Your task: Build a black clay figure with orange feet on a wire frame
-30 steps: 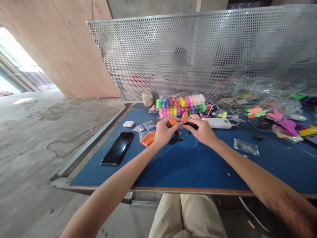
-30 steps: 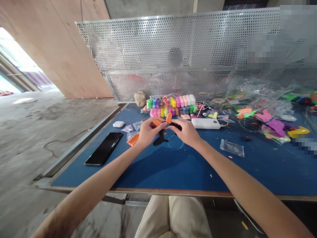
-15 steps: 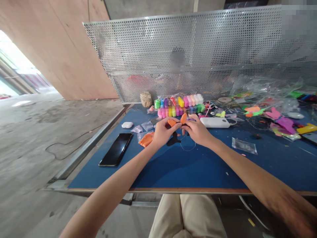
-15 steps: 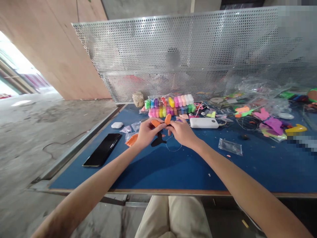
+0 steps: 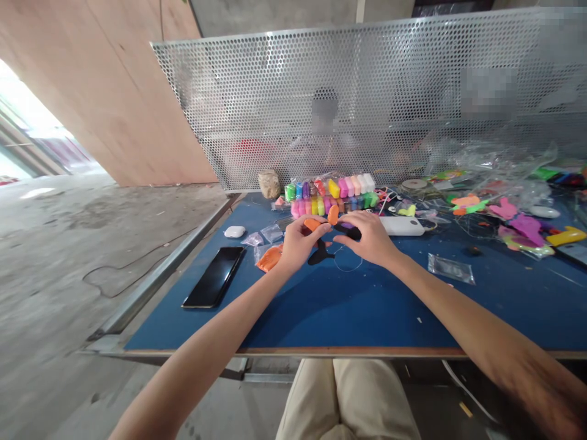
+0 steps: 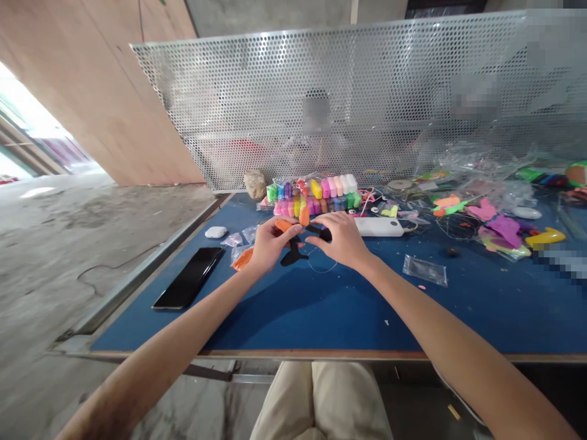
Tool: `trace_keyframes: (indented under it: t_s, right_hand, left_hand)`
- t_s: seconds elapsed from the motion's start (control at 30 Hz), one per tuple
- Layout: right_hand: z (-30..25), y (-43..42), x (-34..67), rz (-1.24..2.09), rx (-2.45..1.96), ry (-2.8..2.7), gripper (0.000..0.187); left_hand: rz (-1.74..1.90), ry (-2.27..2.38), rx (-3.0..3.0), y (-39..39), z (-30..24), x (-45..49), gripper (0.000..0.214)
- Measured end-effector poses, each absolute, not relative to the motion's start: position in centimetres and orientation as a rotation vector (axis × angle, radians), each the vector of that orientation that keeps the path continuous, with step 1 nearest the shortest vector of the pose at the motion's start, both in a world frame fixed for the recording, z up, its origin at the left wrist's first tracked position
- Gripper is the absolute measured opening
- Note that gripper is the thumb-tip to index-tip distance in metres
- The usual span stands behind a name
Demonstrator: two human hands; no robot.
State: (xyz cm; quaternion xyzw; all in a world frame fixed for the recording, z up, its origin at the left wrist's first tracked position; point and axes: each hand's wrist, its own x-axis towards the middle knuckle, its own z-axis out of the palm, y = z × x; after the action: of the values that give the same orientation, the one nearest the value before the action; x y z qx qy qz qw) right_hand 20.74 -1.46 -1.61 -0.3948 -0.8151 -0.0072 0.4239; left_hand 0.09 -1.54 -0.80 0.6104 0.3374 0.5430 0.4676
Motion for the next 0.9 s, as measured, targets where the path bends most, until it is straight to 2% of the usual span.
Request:
trace_keyframes:
  t_s: [0.13, 0.27, 0.5, 0.7, 0.9]
  right_hand:
    - [-1.3, -1.8, 21.1, 0.143, -0.943, -2.034, 0.029]
    - [-1.1, -2.2, 21.2, 0.12, -0.936, -2.042, 0.029]
    - [-1.6, -1.5, 21.4, -0.116, -0.913, -1.965, 0.026]
    - [-1.0, -1.7, 21.6, -0.432, -0.842, -2.062, 0.02]
    - [-0.7, -2.5, 21.1, -0.547, -0.817, -2.108, 0.014]
  left_hand:
    - [1.348, 0.784, 1.479, -1.5, -0.6, 0.0, 0.034]
    - [1.376, 0.712, 1.493, -1.2, -0.7, -0.2, 0.032]
    - [1.358, 0.762, 1.779, -0.1, -0.9, -1.3, 0.03]
    - [1.358, 0.756, 2.263, -0.5, 0.2, -2.1, 0.047]
    - [1.385, 0.67, 2.638, -0.8, 0.2, -2.2, 0.032]
